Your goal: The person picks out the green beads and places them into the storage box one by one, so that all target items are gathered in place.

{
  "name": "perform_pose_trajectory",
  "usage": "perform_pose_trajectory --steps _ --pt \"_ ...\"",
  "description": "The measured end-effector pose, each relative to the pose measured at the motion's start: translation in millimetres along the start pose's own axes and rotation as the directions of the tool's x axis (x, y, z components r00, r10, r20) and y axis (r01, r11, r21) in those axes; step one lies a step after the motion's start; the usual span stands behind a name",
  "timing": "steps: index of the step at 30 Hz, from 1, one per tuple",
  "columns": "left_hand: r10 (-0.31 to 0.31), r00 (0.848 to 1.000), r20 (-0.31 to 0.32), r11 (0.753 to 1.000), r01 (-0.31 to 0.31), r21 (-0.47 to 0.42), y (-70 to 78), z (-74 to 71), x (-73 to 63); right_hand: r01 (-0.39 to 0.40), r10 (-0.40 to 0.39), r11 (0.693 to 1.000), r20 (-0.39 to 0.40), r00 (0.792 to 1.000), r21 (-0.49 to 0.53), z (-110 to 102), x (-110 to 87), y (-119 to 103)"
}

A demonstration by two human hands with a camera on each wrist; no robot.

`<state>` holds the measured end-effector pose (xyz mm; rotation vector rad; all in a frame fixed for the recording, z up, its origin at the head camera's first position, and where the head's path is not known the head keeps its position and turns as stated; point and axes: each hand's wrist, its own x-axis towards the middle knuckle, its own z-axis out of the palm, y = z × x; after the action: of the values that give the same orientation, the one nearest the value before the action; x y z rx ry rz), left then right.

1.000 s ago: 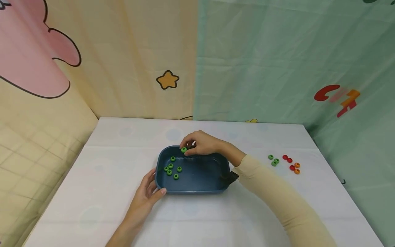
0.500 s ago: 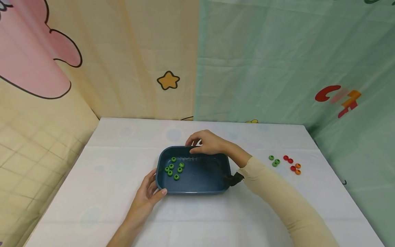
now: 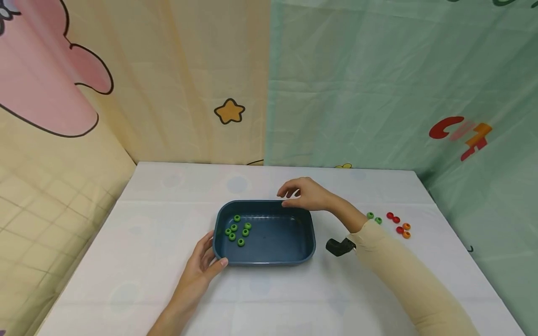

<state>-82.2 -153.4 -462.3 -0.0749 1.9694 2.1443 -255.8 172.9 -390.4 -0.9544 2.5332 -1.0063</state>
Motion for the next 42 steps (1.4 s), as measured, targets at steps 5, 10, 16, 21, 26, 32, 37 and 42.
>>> perform_pose_trajectory --steps 5,10,16,21,26,32,37,42 --pt "0.003 1.0 -0.008 1.0 -0.003 0.0 0.1 0.2 -0.7 -0.03 0.031 1.0 -0.031 0.999 0.005 -7.2 -13.7 8.8" --pt "0.002 1.0 -0.01 1.0 -0.002 0.008 0.2 0.9 -1.4 -0.048 0.049 0.999 -0.054 0.997 0.017 -13.8 -28.4 16.8" --pt "-0.011 1.0 -0.005 1.0 0.011 -0.002 -1.2 1.1 -1.0 -0.077 0.078 0.997 -0.104 0.992 0.011 -21.6 -49.1 31.1" --pt "-0.013 1.0 -0.008 1.0 0.014 0.002 -2.2 1.4 -0.3 -0.104 0.104 0.995 -0.129 0.986 0.005 -27.7 -64.0 41.9" --pt "-0.003 1.0 -0.012 1.0 0.003 0.007 -2.2 0.8 -0.3 -0.145 0.143 0.989 -0.157 0.977 0.001 -34.7 -75.7 47.3" --pt "0.001 1.0 -0.014 1.0 -0.001 0.004 -2.1 0.3 -0.3 -0.182 0.18 0.983 -0.176 0.968 0.005 -41.1 -87.5 54.9" --pt "-0.004 1.0 -0.015 1.0 0.004 0.004 -1.4 0.7 -0.1 -0.204 0.2 0.979 -0.189 0.961 -0.004 -45.0 -96.0 60.1" --pt "-0.012 1.0 -0.015 1.0 0.012 0.005 -0.6 1.2 0.1 -0.232 0.227 0.973 -0.194 0.954 -0.003 -48.2 -104.9 64.9"
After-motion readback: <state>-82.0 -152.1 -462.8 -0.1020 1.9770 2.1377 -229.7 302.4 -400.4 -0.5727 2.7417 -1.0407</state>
